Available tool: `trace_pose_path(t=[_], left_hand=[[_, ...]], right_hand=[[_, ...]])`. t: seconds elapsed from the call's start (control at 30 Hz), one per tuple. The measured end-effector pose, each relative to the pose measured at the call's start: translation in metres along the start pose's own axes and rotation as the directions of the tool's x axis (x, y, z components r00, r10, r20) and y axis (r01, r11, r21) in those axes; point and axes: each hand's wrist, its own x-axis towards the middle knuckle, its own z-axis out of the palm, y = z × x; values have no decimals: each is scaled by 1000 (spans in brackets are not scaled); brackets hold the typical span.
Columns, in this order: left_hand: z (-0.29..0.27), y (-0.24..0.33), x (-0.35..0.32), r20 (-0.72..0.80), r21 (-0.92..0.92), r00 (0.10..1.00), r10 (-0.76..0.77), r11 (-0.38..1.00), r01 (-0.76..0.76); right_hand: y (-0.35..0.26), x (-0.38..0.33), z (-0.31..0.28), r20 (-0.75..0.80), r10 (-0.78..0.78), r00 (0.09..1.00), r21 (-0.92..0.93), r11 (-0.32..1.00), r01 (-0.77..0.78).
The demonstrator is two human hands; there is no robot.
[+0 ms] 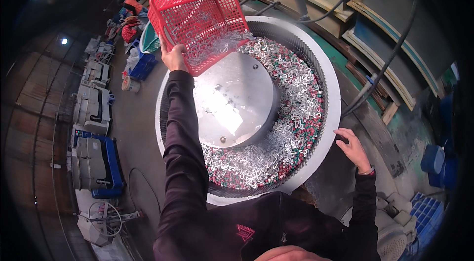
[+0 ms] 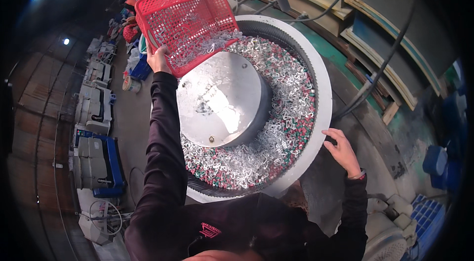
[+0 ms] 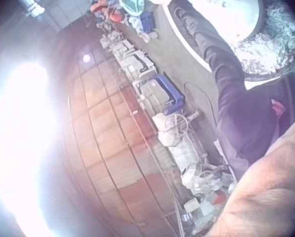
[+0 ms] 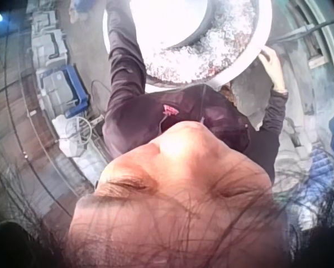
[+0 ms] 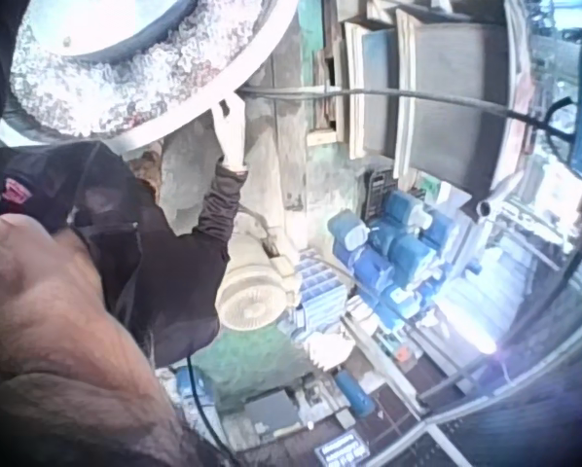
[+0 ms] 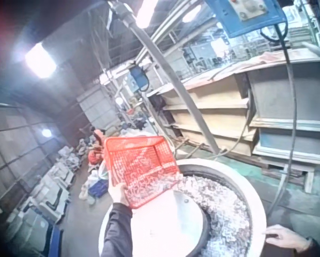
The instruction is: The person sits on a low stool and sorts small metallic parts by hand from a large pile on a white sheet. They pick up individual pieces, inspect them, and place them into a red basket. Later, the person stands and pours the collected parts from the red basket into a rotating drum.
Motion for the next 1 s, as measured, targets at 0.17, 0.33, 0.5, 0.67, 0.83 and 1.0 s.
trace_pose_path(t=[0.17, 0.33, 0.5, 0.67, 0.83, 1.0], left_hand=[[14, 1, -7, 205, 115, 967, 152, 977, -178], [31, 9, -4, 152, 71, 985, 81, 993, -92], [34, 17, -6, 172, 64, 984, 41, 997, -53], [24, 23, -14, 177, 176, 984, 8, 984, -39], [23, 19, -29, 191, 311, 963, 192, 918, -245], [24, 13, -49, 88, 369, 942, 324, 868, -333]], right_hand=[[-20, -7, -2, -13, 15, 1000, 2, 1000, -15], [-23, -12, 2, 15, 70, 997, -51, 996, -69], [-22, -13, -5, 7, 99, 995, -7, 995, -99], [-26, -17, -15, -43, 55, 998, -111, 992, -60], [-27, 4, -2, -80, -50, 996, -84, 996, 43], [-43, 75, 100, -50, -406, 913, -279, 883, 378]])
